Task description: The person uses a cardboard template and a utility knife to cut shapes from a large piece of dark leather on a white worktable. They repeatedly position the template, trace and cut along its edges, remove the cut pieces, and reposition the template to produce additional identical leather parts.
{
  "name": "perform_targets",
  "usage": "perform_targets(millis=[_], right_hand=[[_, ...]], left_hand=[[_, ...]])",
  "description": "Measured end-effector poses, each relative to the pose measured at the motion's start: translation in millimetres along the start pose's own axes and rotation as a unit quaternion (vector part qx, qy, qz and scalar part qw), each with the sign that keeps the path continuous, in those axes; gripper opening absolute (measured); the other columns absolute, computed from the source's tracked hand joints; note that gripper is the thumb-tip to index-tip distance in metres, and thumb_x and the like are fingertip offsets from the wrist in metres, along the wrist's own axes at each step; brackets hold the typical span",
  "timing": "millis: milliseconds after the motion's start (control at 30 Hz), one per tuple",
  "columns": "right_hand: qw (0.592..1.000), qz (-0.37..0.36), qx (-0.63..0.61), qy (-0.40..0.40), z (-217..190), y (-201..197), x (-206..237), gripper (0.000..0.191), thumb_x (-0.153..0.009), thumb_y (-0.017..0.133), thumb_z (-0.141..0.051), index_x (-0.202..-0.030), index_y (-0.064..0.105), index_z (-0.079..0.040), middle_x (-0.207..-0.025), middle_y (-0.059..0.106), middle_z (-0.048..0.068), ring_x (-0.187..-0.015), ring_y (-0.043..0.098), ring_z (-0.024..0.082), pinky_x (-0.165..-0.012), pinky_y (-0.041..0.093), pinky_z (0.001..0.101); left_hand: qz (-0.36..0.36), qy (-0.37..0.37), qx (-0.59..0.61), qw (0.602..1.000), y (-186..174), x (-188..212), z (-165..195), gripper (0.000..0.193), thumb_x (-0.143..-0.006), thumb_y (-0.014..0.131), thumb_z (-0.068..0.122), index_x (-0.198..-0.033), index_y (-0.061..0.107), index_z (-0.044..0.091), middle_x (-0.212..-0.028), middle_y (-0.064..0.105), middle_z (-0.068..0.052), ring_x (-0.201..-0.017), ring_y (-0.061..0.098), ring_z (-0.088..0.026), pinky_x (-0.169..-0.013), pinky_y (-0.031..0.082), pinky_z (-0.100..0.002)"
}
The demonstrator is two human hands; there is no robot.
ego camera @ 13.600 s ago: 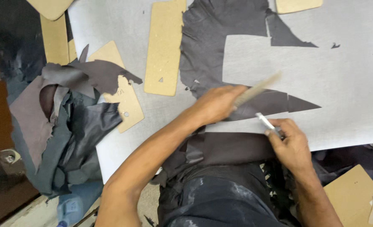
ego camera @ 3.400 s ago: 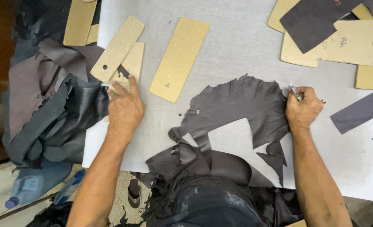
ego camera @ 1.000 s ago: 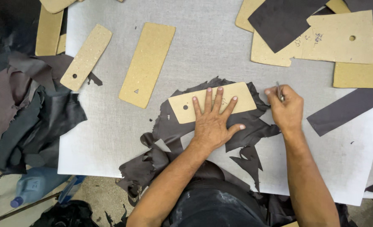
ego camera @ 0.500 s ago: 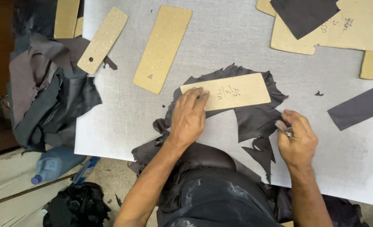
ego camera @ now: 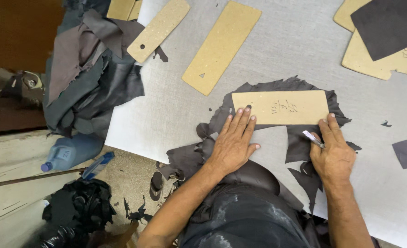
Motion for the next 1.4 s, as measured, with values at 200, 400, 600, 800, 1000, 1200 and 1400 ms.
perform_targets(millis=[200,400,600,800,1000,1200,1400], right_hand=[[1.0,-0.02,-0.005,-0.014,0.8,-8.2,-8.7,0.042,-0.086,0.078,-0.016,-0.127,0.073,-0.004,-0.145,0.066,0.015,-0.103,0.074,0.031,-0.078,0.059,0.0374],[0.986,0.067,-0.147,0.033,36.0,-36.2,-20.5,0.035,-0.097,0.065,-0.007,-0.13,0.069,0.002,-0.125,0.069,0.016,-0.088,0.068,0.019,-0.074,0.055,0.0286],[0.938,0.1,-0.31,0.117,65.1,-34.5,-67.6,0.039,-0.106,0.049,0.006,-0.141,0.065,0.007,-0.114,0.068,0.014,-0.083,0.066,0.013,-0.071,0.055,0.0246],[0.988,0.005,-0.15,-0.03,16.8,-24.9,-109.4,0.032,-0.105,0.061,0.003,-0.137,0.067,0.003,-0.113,0.068,0.017,-0.096,0.069,0.025,-0.084,0.056,0.036],[0.97,-0.099,-0.056,-0.215,-87.3,27.9,-127.5,0.033,-0.087,0.069,0.0,-0.118,0.076,-0.009,-0.11,0.071,0.007,-0.094,0.069,0.029,-0.079,0.056,0.0404],[0.924,-0.106,-0.028,-0.367,-137.1,51.1,-132.8,0.043,-0.079,0.072,-0.011,-0.122,0.074,-0.008,-0.118,0.071,0.005,-0.092,0.065,0.024,-0.079,0.051,0.0399],[0.921,-0.124,0.011,-0.369,-98.6,61.6,-118.5,0.051,-0.079,0.071,-0.012,-0.129,0.071,-0.005,-0.125,0.069,0.007,-0.091,0.064,0.023,-0.08,0.051,0.0378]], left_hand=[[-0.023,-0.014,0.033,0.999,-1.7,1.3,-2.0,0.088,-0.088,0.071,0.045,-0.152,0.039,-0.006,-0.165,0.026,-0.027,-0.155,0.021,-0.039,-0.125,0.019,-0.053],[-0.029,0.032,0.07,0.997,5.2,-12.4,23.0,0.086,-0.092,0.067,0.055,-0.157,0.04,0.005,-0.168,0.025,-0.026,-0.158,0.019,-0.043,-0.129,0.016,-0.059],[-0.053,-0.019,-0.021,0.998,19.1,-30.8,22.4,0.088,-0.085,0.057,0.071,-0.155,0.042,0.021,-0.167,0.02,-0.022,-0.154,0.008,-0.046,-0.117,0.002,-0.074],[-0.099,-0.028,-0.031,0.994,20.1,-36.8,23.8,0.086,-0.086,0.057,0.07,-0.155,0.042,0.021,-0.165,0.02,-0.024,-0.153,0.008,-0.049,-0.114,0.004,-0.077],[-0.076,-0.04,-0.064,0.994,20.2,-42.3,26.5,0.084,-0.082,0.062,0.067,-0.154,0.047,0.027,-0.162,0.025,-0.027,-0.151,0.01,-0.054,-0.115,0.006,-0.078],[-0.119,-0.05,-0.062,0.99,28.8,-36.7,20.5,0.066,-0.086,0.062,0.066,-0.143,0.057,0.034,-0.167,0.026,-0.022,-0.156,0.01,-0.049,-0.121,0.006,-0.075],[-0.141,-0.053,-0.083,0.985,28.8,-37.2,23.1,0.065,-0.09,0.059,0.069,-0.144,0.055,0.033,-0.166,0.025,-0.023,-0.156,0.01,-0.051,-0.118,0.006,-0.076]])
Point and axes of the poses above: each hand's wrist, its own x-axis away from the middle knuckle, its own y-axis out of the palm, z = x × y, the point moved 4 cm from there along -x, towards the middle knuckle
